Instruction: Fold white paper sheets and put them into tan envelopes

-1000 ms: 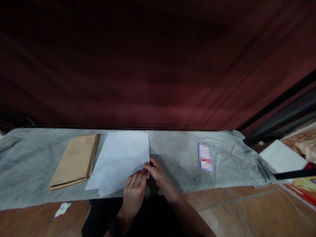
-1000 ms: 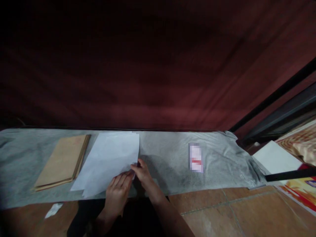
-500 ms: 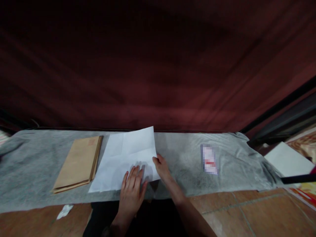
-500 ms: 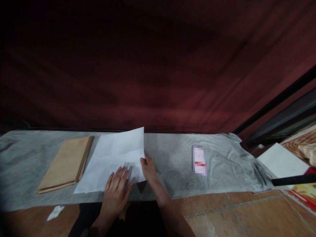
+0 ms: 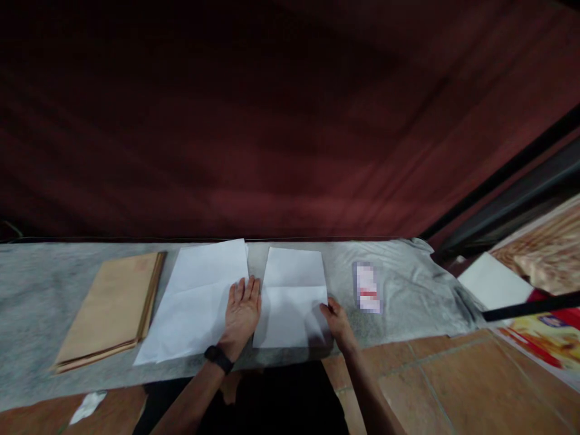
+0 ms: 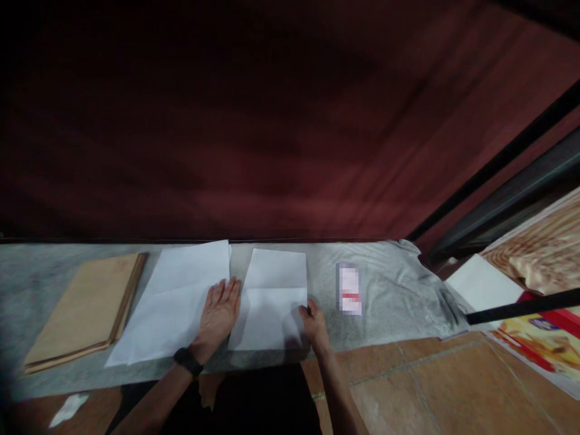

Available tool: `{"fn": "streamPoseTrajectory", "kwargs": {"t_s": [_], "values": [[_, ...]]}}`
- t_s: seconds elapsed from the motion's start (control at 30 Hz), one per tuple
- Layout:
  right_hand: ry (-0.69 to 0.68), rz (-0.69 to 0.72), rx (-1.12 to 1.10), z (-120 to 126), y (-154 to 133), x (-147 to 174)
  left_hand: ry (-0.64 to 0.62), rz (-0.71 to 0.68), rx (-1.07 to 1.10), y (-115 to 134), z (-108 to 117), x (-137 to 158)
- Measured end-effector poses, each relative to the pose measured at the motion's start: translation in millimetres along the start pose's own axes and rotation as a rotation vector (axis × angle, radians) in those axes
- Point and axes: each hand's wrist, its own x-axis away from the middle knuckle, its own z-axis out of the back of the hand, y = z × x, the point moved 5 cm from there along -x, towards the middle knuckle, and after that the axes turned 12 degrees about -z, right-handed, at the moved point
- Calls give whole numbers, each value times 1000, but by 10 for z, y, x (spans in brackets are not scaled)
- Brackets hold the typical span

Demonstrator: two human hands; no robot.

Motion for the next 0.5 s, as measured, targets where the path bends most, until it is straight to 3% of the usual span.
{"fn": "streamPoseTrajectory", "kwargs": {"t_s": [0.2, 0.4, 0.5], "values": [[50, 30, 44, 30, 35, -10, 0, -51, -38, -171, 76, 253], [268, 130, 352, -36, -85, 116, 58, -109, 181, 365, -41, 99], [267, 123, 363, -86, -94, 91, 113, -21, 316, 502, -215, 11]]}}
